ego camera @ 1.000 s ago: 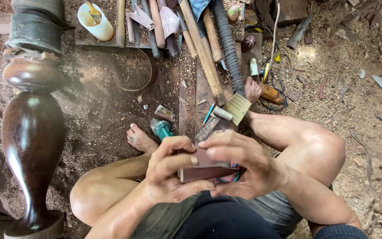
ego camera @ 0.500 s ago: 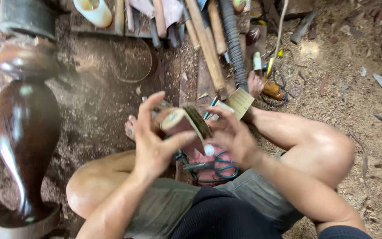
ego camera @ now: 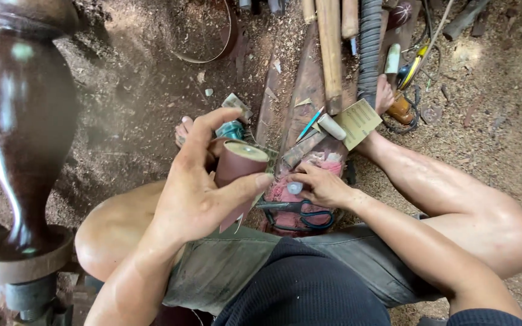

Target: Cutting and gluing sandpaper to a small wooden block to make sanding drums.

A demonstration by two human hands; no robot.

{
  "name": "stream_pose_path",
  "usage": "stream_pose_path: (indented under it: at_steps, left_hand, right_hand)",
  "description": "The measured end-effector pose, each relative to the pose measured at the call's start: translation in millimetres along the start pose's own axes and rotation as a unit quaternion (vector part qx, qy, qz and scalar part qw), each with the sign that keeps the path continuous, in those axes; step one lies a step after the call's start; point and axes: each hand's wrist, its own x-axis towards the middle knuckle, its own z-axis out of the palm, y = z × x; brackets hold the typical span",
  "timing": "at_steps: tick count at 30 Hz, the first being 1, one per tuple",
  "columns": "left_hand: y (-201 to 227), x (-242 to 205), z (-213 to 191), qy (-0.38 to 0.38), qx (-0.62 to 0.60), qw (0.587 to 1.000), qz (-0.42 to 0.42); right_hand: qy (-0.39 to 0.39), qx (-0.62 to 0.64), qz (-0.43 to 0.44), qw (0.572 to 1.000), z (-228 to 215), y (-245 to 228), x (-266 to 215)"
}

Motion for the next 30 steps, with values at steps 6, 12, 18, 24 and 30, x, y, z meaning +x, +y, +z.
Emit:
stream_pose_path:
  at_steps: [6,12,18,24,30]
  left_hand:
    - [6,-1,-3,0.008,0.028,0.999,-0.016]
    - [7,1,1,-0.009,0.04,0.999,-0.012]
    - [11,1,10,-0.016,0.042,0.999,-0.009]
    - [15,0,15,-0.026,0.037,0.999,-0.005]
    - [14,-2,18,-0.025,0.035,0.999,0.021]
  right_hand:
    - [0.155,0.213,-0.068,0.962,-58,-64,-11]
    - [0.309,0.134,-0.181,0.924,-114,-113,-55]
    - [0.339,0.008,-0.224,0.914,-122,-137,-60]
    - [0.34,-0.011,-0.202,0.918,-127,-149,-63]
    - [0.339,-0.025,-0.216,0.915,-127,-153,-63]
